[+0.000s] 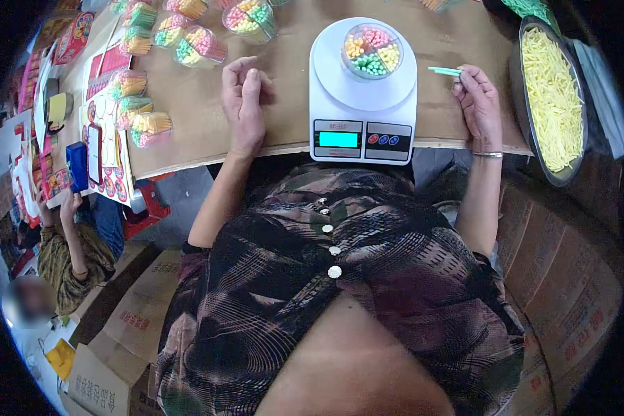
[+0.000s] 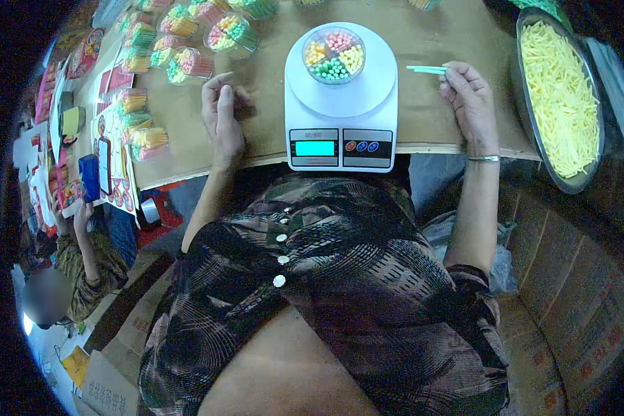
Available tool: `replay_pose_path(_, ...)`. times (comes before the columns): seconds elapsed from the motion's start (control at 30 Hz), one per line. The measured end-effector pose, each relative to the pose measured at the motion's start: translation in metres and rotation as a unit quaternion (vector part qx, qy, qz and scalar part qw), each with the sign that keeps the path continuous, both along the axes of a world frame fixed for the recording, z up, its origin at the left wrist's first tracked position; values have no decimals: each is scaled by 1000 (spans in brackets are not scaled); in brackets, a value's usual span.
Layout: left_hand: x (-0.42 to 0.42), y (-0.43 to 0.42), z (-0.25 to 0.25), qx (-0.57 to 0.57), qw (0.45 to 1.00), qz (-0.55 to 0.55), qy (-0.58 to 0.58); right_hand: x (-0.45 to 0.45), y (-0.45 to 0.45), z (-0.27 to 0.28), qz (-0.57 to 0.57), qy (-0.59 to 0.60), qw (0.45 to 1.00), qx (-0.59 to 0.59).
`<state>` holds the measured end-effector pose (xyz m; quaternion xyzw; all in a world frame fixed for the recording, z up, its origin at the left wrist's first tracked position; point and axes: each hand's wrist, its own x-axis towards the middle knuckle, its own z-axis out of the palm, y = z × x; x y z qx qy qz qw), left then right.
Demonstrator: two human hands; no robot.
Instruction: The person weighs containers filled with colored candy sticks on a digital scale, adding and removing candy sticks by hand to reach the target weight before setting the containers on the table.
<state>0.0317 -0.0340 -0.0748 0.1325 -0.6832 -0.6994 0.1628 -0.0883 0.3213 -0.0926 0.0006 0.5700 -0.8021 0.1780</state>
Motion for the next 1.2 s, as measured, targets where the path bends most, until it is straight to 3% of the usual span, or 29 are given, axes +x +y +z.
replay_pose_path(0.47, 1, -1, -4, -14, 1000, 0, 0, -1, 3, -9, 2, 15, 1000, -11)
replay_pose_path(0.57, 0, -2, -4, -7, 999, -5, -35, 7, -14, 17, -56, -27, 995, 74)
replay_pose_path(0.67, -1, -4, -15, -4, 1000, -7, -25, 6, -13, 11, -53, -18, 998, 36)
replay_pose_path(0.7, 1, -1, -2, -51, 998, -14, -41, 4, -10, 7, -35, -22, 999, 18)
replay_pose_path(0.8, 1, 1, -1, -3, 1000, -20, -15, -2, -14, 19, -28, -43, 998, 43)
replay_pose_path(0.87, 1, -2, -1, 22, 999, -35, 3, -13, -14, 20, -23, -14, 997, 67)
replay_pose_path(0.97, 5, -3, -7, 58, 998, -40, 0, -26, -24, 71, -24, 47, 980, 194)
replay_pose_path(1.1, 9, -5, -8, 37, 999, -31, -10, -69, -11, 110, -29, 169, 968, 185)
replay_pose_path(1.2, 3, -4, -7, 36, 999, -23, 12, -119, 10, 116, -36, 158, 977, 138)
